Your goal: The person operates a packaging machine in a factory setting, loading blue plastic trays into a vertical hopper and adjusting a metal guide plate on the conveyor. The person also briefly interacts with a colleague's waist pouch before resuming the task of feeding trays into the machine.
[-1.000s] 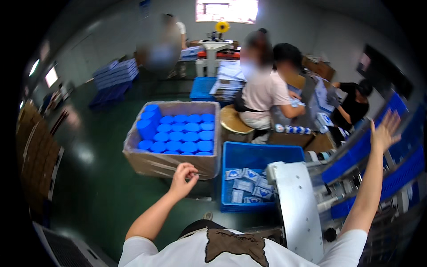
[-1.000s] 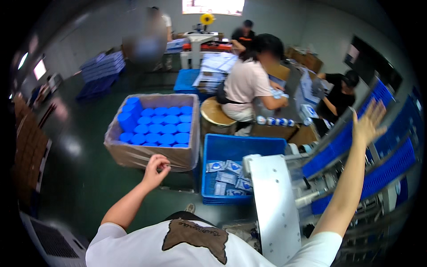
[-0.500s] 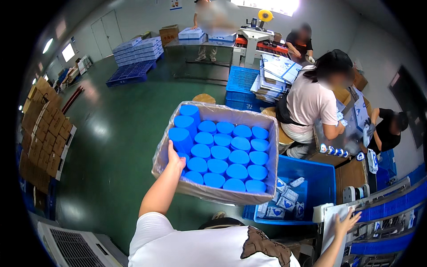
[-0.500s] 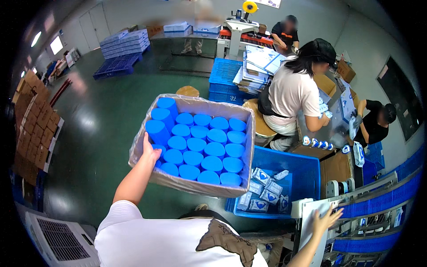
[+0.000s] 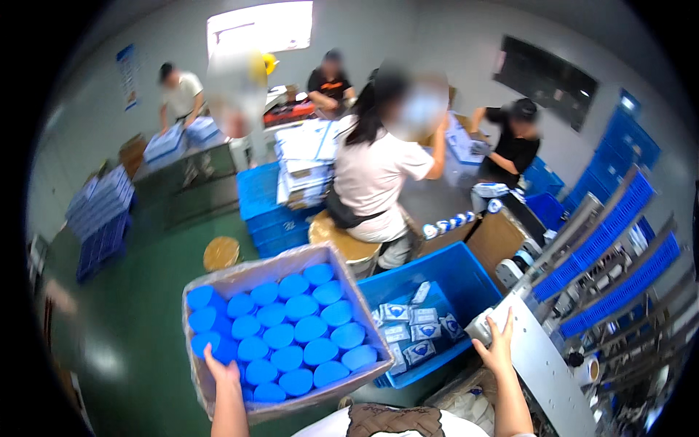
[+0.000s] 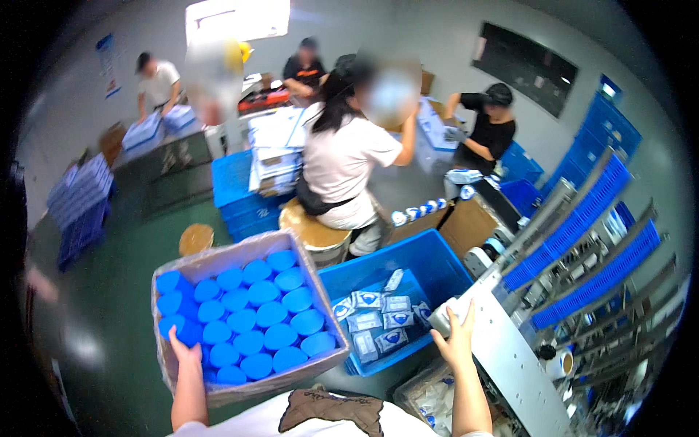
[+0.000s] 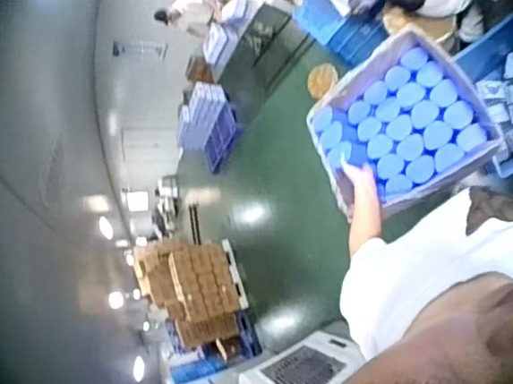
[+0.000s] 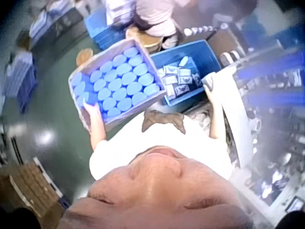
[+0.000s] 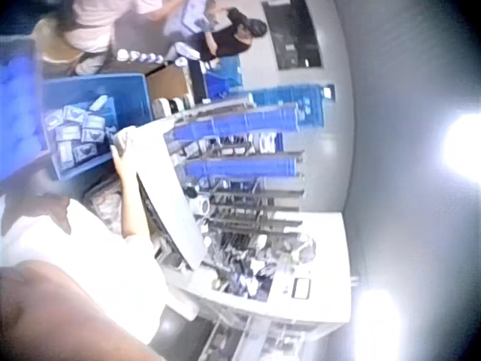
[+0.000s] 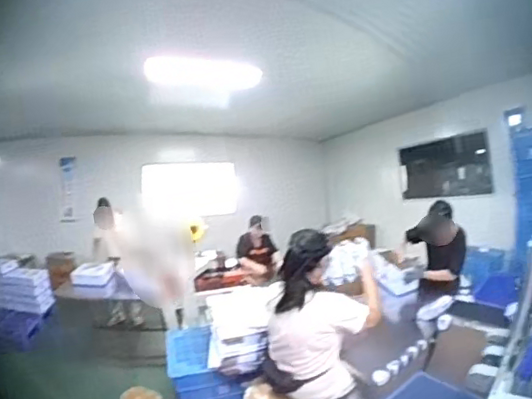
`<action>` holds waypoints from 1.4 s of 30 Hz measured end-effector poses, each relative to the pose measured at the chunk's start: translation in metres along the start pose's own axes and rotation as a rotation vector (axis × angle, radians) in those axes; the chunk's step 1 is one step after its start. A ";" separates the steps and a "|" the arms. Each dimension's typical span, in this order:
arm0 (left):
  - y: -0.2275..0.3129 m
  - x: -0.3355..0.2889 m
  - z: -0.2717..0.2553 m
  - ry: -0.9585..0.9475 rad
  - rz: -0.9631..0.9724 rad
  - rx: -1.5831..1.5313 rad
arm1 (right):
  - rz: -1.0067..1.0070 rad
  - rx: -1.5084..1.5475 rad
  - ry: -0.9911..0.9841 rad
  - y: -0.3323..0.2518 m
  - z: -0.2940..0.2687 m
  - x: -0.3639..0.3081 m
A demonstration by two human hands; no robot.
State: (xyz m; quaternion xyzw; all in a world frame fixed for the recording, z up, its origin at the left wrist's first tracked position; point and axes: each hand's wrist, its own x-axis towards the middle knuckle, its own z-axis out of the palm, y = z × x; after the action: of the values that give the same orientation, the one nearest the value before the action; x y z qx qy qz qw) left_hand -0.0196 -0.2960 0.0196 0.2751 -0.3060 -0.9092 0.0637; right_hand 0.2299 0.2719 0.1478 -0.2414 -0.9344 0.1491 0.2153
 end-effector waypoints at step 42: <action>-0.546 -0.512 0.228 -1.789 -1.070 0.879 | -0.211 -0.768 0.753 0.186 -0.443 0.068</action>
State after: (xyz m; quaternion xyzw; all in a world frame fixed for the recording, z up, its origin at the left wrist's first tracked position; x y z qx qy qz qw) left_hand 0.3167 0.4077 0.0842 -0.3801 -0.3780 -0.5036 -0.6776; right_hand 0.4585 0.5404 0.4809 -0.2444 -0.7991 -0.3220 0.4450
